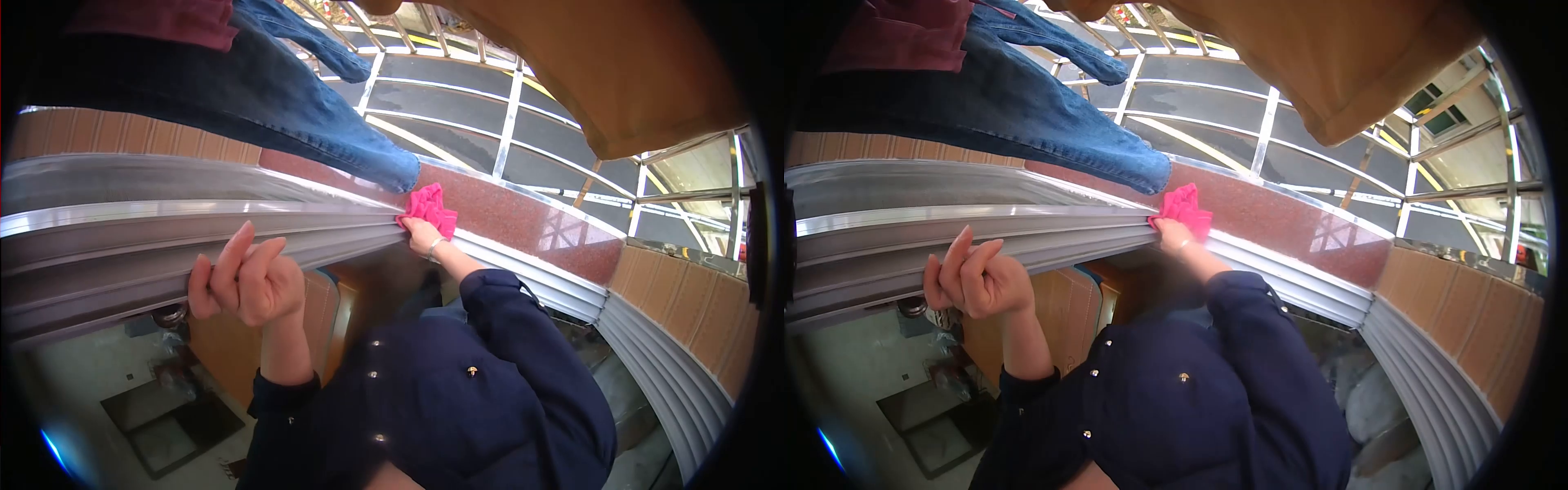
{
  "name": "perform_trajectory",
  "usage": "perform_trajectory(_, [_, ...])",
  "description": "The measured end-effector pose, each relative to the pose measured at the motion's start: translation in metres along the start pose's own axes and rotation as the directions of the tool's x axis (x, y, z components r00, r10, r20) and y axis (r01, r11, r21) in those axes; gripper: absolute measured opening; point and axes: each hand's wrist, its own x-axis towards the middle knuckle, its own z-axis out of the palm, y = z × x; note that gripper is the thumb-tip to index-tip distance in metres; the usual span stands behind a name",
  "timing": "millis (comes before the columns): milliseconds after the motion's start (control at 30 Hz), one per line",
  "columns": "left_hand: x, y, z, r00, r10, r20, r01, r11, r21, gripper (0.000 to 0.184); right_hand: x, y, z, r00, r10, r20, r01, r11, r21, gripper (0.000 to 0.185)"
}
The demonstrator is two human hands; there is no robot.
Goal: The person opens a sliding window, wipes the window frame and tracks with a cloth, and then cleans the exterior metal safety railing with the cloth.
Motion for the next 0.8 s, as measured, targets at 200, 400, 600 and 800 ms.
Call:
perform_trajectory(200, [0.000, -0.001, -0.004, 1.000, 0.002, 0.028, -0.003, 1.000, 0.026, 0.033, -0.003, -0.015, -0.035, 0.969, 0.166, 0.183, -0.044, 0.845, -0.533, 0.030])
perform_trajectory(400, [-0.001, 0.002, -0.005, 0.999, -0.025, 0.047, 0.023, 0.999, 0.036, 0.032, -0.039, 0.014, -0.061, 0.955, 0.289, 0.063, -0.245, 0.893, -0.378, 0.025])
perform_trajectory(600, [0.000, 0.002, -0.006, 0.997, -0.017, 0.070, 0.014, 0.999, 0.042, 0.032, 0.001, -0.016, -0.029, 0.955, 0.296, 0.035, -0.297, 0.953, 0.057, 0.024])
perform_trajectory(800, [0.001, 0.003, -0.006, 0.998, -0.028, 0.060, 0.025, 0.998, 0.050, 0.031, -0.006, -0.023, -0.036, 0.793, 0.607, 0.053, -0.576, 0.719, 0.389, 0.024])
